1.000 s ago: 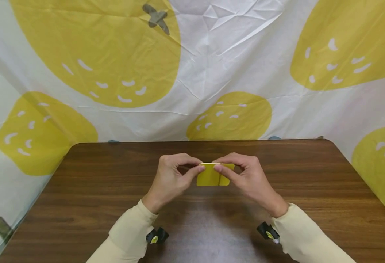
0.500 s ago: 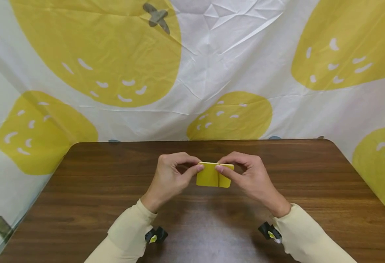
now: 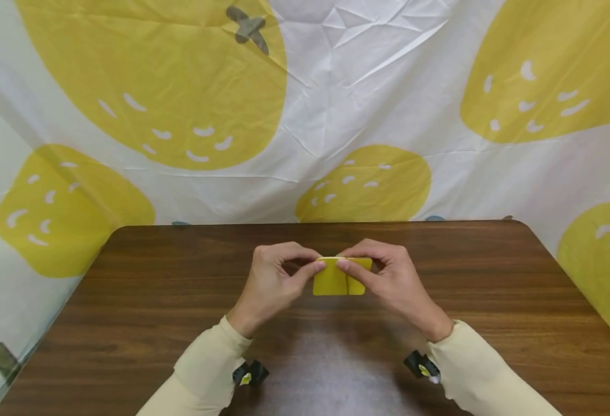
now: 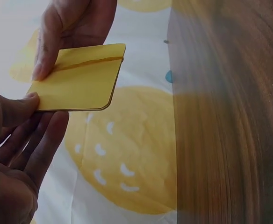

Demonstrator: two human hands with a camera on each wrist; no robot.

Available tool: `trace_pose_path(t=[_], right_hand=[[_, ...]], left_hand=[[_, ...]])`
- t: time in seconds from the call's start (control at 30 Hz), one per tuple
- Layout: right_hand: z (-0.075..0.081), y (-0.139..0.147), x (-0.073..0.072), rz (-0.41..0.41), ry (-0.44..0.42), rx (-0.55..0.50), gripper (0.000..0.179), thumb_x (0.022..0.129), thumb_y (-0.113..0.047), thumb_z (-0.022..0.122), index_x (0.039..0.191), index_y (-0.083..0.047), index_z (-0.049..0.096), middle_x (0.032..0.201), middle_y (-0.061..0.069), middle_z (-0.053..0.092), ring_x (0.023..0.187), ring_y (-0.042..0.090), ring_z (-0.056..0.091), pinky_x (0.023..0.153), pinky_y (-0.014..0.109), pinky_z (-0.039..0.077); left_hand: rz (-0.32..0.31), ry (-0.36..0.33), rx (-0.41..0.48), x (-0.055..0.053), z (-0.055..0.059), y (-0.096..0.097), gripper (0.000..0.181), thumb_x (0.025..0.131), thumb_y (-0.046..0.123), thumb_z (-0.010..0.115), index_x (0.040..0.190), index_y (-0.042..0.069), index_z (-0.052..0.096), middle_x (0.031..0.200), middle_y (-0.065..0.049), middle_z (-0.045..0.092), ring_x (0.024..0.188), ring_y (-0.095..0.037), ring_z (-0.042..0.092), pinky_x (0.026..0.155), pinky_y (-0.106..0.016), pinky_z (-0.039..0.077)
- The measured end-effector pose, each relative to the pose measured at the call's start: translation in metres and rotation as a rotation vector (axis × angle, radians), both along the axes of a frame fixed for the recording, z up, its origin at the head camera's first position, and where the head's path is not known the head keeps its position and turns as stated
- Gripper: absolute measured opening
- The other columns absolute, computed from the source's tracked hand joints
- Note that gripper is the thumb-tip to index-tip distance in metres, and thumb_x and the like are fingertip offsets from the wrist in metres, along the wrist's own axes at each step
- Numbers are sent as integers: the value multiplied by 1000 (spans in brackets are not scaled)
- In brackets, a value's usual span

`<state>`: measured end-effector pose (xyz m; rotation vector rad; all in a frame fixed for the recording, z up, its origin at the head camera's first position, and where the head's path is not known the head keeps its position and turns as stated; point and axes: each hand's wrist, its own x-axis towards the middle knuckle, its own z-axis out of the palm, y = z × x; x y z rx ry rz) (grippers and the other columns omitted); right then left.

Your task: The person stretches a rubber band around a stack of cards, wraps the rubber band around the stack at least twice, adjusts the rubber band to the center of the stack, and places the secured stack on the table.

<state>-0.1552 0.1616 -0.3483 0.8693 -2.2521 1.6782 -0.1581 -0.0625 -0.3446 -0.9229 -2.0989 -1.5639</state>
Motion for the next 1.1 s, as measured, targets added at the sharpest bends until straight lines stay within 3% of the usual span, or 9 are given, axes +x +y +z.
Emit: trace_pose_path(t=[0.2,0.4,0.53,0.63,0.73,0.9,1.1], right_hand=[[-2,0,0,-37,-19,11,19,92,-3,74,109,-11,77,99,1,74,70,15,58,55,22,45],[-2,0,0,-3,-57,-22,17,94,0,70,108,-6,76,101,6,73,75,18,64,61,26,54],[0,-2,-1,-19,-50,4,12,93,-3,73,101,-9,78,95,3,74,64,16,59,53,25,49],[1,-3,-2,-36,-35,30,9,91,-7,76,97,-13,79,91,-1,74,65,15,60,52,24,47],[2,-4,-2,-28,-23,37,10,91,-8,77,98,-14,80,92,-2,75,77,16,65,58,24,50],[2,-1,-3,-45,-40,33,15,90,-8,77,104,-14,80,94,-2,75,62,11,55,51,22,42],[3,0,-3,-46,-53,-18,12,90,-2,75,101,-8,77,94,4,74,68,17,62,58,24,50]], left_hand=[[1,-34,11,-1,1,-1,5,84,1,82,89,2,79,81,-3,74,66,-13,69,60,-29,59],[1,-45,10,-2,1,-2,6,83,0,82,89,2,80,81,-3,74,64,-16,68,59,-30,58],[4,-31,-1,-1,1,0,5,83,-1,82,87,3,80,79,-2,74,63,-14,66,58,-29,58],[7,-19,-8,0,1,0,4,84,0,81,87,2,79,78,-1,73,63,-11,65,57,-28,57],[6,-16,-5,0,1,-1,3,85,2,81,87,2,79,79,-1,74,63,-11,66,57,-28,57],[6,-27,5,0,2,-2,3,86,3,81,88,1,79,79,-2,74,64,-14,67,58,-28,58],[17,-20,11,-1,2,-2,5,83,-1,81,87,2,79,79,-2,73,63,-14,66,58,-28,57]])
